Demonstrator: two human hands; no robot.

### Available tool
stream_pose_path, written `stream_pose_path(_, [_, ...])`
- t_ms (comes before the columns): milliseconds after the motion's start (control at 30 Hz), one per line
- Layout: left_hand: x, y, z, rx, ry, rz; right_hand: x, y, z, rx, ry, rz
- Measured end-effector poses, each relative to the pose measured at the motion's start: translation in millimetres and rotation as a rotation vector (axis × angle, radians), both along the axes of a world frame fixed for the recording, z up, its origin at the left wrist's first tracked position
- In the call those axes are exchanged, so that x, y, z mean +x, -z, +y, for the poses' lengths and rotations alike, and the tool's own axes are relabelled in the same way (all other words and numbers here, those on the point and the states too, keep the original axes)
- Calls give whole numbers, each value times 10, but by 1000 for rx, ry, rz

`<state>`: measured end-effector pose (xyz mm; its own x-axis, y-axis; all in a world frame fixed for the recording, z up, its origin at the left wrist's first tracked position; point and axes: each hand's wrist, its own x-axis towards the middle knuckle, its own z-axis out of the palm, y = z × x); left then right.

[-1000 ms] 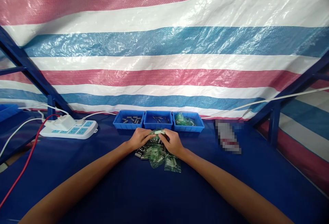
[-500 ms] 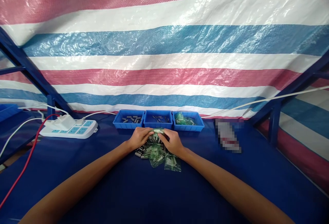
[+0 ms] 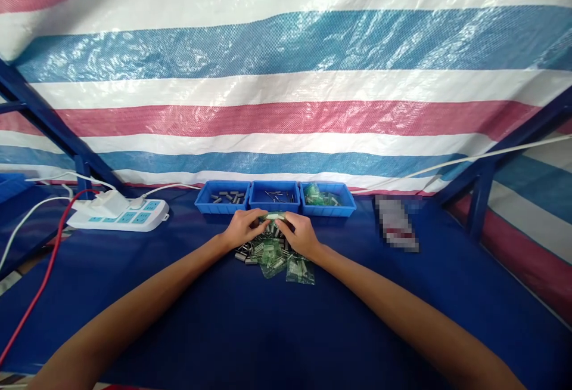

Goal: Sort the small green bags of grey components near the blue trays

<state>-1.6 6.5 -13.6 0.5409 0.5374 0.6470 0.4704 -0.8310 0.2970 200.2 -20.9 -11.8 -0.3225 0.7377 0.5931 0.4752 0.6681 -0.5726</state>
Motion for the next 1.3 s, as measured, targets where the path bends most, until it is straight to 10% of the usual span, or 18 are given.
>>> stream_pose_path(1300, [-20,-16,-17,14,-83,22,12,-48,-54,-6,20,99])
